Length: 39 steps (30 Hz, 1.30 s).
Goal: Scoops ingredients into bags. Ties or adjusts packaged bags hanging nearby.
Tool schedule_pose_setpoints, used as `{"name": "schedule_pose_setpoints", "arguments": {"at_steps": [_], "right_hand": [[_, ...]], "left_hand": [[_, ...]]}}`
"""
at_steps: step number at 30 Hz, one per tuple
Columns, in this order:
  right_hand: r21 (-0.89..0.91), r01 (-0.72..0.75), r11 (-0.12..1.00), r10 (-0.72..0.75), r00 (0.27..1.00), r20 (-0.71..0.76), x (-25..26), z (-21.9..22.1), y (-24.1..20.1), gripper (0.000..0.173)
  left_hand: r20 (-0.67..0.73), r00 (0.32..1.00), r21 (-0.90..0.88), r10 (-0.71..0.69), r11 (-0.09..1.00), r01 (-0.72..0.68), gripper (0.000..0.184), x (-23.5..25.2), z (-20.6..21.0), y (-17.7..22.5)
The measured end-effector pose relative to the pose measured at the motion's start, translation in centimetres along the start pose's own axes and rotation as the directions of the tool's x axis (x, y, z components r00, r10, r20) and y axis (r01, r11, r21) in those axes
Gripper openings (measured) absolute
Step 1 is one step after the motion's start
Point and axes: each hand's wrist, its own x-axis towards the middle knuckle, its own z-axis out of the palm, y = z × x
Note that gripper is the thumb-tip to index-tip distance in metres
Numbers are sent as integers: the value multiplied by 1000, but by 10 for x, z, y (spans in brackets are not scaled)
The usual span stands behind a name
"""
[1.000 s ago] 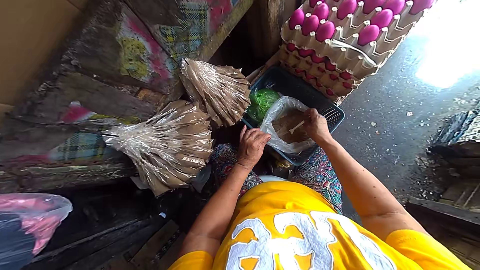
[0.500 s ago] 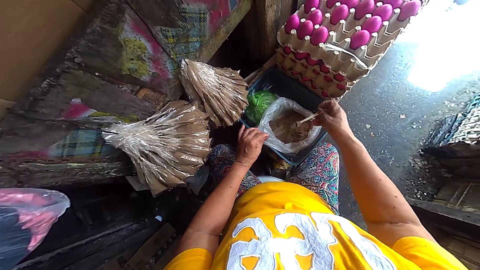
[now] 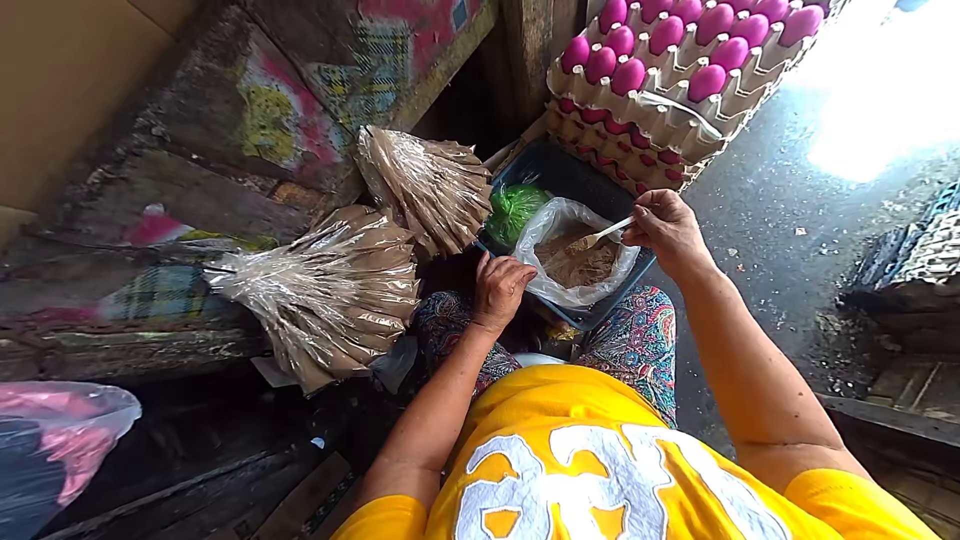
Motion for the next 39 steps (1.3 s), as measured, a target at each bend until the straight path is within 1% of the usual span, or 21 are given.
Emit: {"name": "schedule_pose_setpoints", "arguments": {"at_steps": [8,19,25,30,33,36,39], "right_hand": [[14,-55,998,55,998,-10,2,1,5,8],[-74,-28,997,29,1000,9,3,10,7,13],[-166,31,986,-22,998,52,0,21,4,17],[-274,130,953,-110,990,86,-7,33,-3,19],[-385,236,892,-196,970,140,-19,41,-17,20],[-537,400,742,-320,916,241,-37,48,-42,20],[-592,552,587,-441,831,338,-51,59,-60,21]], "left_hand": [[16,1000,1,-5,1000,5,13,3,1,1],[29,999,10,-32,999,31,13,6,5,2],[43,998,9,-55,998,55,13,6,7,3],[28,997,-16,-77,997,78,14,7,7,4],[14,992,-62,-127,990,127,16,5,4,8],[-7,981,-142,-192,972,189,18,3,2,12],[-29,968,-235,-249,943,235,18,2,-2,17]]}}
